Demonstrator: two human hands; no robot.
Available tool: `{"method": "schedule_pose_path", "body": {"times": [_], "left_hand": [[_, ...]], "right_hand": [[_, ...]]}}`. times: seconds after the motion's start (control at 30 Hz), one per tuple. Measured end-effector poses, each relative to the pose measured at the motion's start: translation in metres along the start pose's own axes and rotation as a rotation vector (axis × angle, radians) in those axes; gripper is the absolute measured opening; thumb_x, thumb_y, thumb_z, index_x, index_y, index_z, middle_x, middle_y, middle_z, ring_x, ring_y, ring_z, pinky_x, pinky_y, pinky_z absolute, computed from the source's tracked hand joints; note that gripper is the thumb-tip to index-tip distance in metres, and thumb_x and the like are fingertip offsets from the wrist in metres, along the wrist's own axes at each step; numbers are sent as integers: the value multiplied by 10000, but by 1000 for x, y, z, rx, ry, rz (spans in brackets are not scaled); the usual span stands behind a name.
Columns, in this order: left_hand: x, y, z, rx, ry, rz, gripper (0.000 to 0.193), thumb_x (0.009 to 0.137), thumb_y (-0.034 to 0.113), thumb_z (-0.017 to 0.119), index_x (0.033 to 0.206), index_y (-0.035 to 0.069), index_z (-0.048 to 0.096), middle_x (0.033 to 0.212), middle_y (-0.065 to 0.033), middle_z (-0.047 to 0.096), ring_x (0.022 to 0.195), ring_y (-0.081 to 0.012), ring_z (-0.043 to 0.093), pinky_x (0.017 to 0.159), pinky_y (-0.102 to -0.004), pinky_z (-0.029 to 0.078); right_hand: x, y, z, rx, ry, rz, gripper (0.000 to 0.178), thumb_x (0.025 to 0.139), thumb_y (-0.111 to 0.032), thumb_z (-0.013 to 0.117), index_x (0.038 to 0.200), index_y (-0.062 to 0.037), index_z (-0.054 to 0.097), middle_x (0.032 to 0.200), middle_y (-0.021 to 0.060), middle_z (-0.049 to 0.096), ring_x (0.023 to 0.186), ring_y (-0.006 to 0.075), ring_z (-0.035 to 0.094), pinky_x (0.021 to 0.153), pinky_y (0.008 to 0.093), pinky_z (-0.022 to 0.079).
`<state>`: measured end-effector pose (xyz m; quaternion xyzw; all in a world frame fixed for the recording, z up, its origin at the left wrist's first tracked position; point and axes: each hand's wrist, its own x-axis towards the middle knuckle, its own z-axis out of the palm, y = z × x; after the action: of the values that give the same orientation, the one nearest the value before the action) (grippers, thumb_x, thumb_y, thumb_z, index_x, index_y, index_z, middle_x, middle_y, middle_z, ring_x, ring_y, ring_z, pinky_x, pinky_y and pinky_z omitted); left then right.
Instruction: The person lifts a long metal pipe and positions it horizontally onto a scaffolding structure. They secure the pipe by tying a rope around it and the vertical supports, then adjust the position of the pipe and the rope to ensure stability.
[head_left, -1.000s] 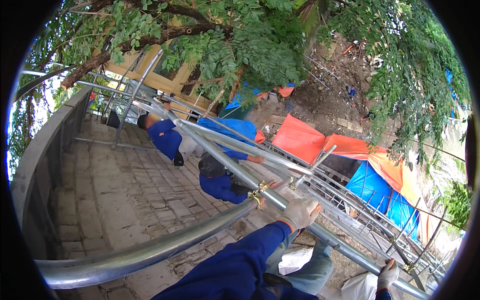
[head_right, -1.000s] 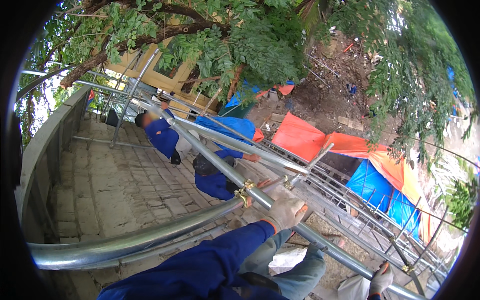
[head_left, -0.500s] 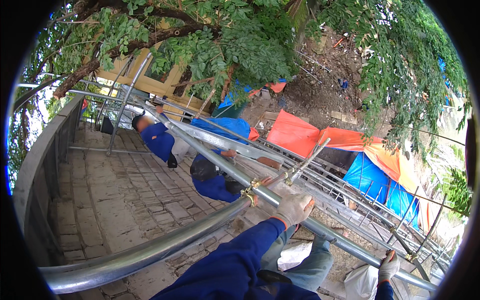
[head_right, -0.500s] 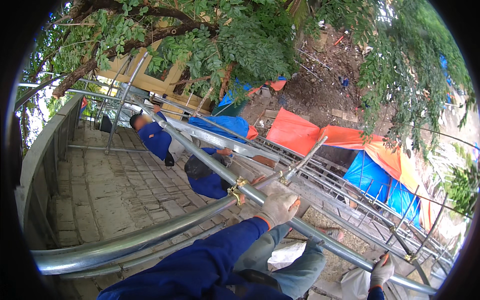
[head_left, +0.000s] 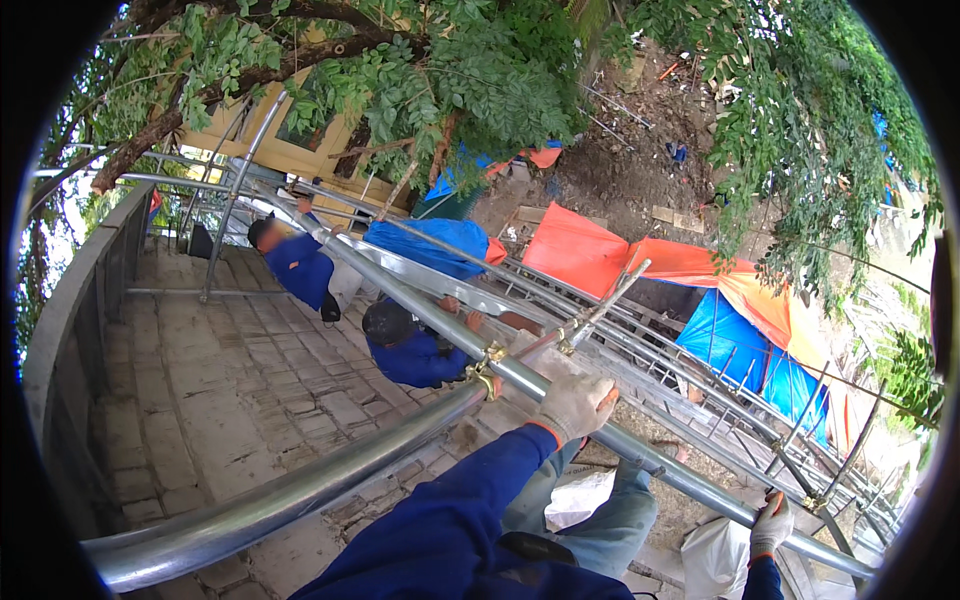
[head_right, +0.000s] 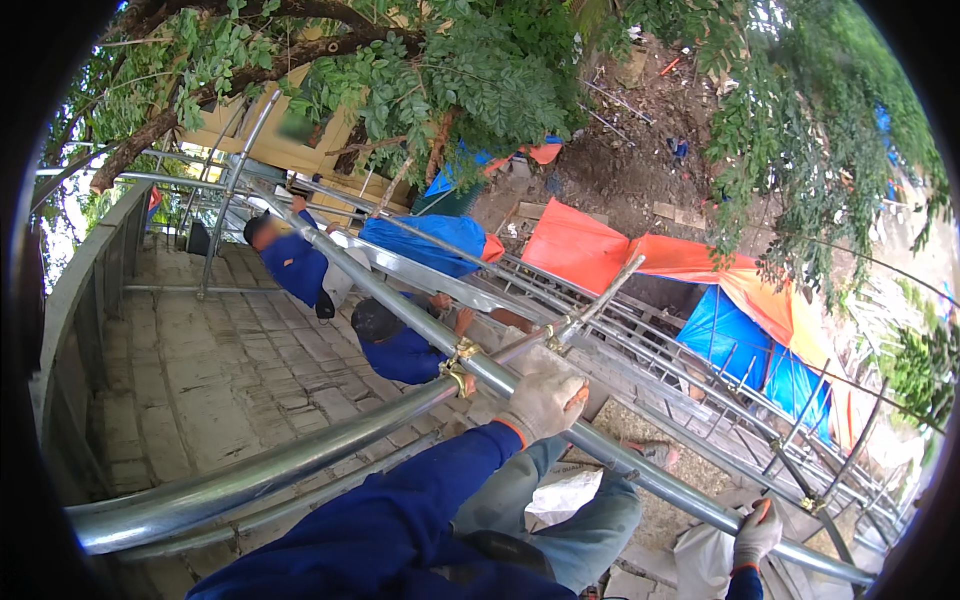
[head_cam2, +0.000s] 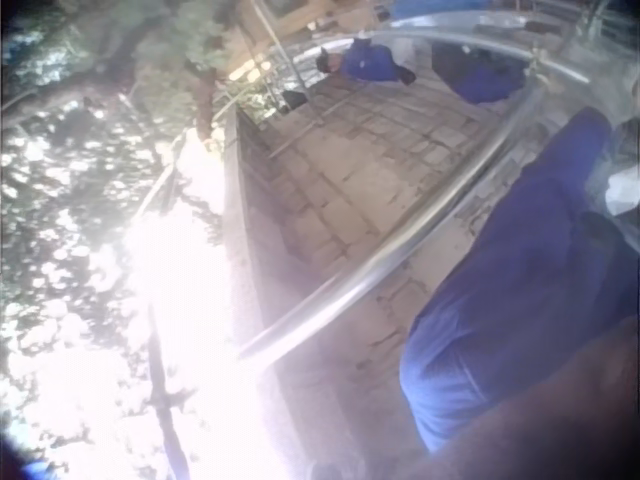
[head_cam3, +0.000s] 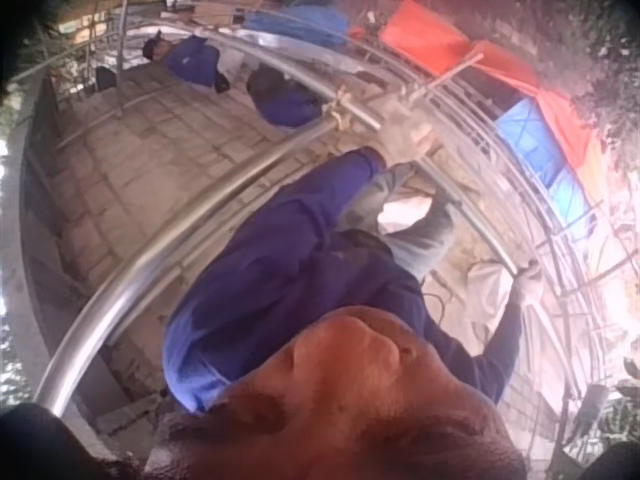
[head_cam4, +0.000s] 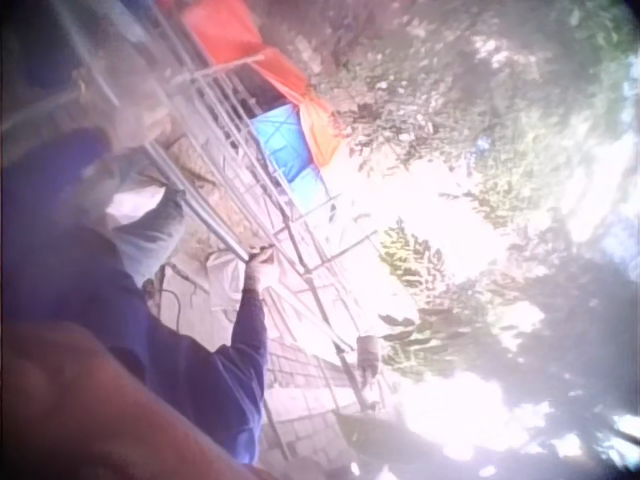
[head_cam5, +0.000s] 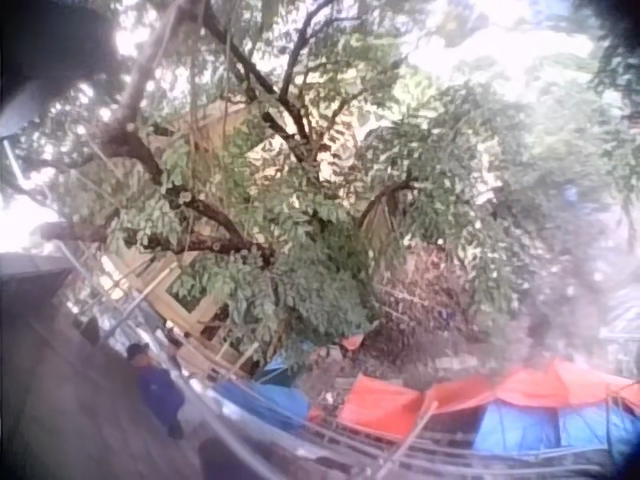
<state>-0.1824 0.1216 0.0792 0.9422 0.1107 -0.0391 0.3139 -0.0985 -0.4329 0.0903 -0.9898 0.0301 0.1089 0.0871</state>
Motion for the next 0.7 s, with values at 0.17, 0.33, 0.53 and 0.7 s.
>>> {"method": "schedule_pose_path", "body": {"times": [0.17, 0.33, 0.53, 0.7], "left_hand": [[0, 3, -5, 6, 60, -8, 197, 980, 296, 667, 949, 101, 669, 863, -144, 746, 806, -380, 743, 714, -520, 579], [3, 8, -8, -39, 77, -4, 189, 971, 276, 679, 898, 105, 646, 811, -127, 715, 782, -373, 727, 712, -514, 565], [-8, 3, 1, -37, 191, 26, 171, 964, 270, 690, 931, 103, 681, 826, -84, 705, 790, -344, 724, 728, -497, 554], [-10, -1, 16, -73, 298, 15, 187, 984, 288, 680, 946, 106, 657, 836, -94, 696, 832, -341, 733, 725, -514, 556]], "right_hand": [[0, -10, -7, 28, -68, 26, 532, 1138, -413, 456, 853, -60, 735, 729, 157, 697, 707, 348, 699, 703, 474, 522], [1, 4, -4, -50, -15, -18, 597, 1138, -468, 418, 860, -62, 756, 740, 155, 721, 715, 369, 716, 705, 504, 528], [0, -69, -70, -89, -421, 95, 590, 1124, -501, 419, 1200, -37, 777, 1050, 277, 792, 994, 482, 762, 851, 566, 603], [2, -66, -70, 44, -462, 53, 582, 1129, -473, 437, 1149, 6, 768, 1014, 259, 791, 957, 396, 775, 850, 499, 600]]}}
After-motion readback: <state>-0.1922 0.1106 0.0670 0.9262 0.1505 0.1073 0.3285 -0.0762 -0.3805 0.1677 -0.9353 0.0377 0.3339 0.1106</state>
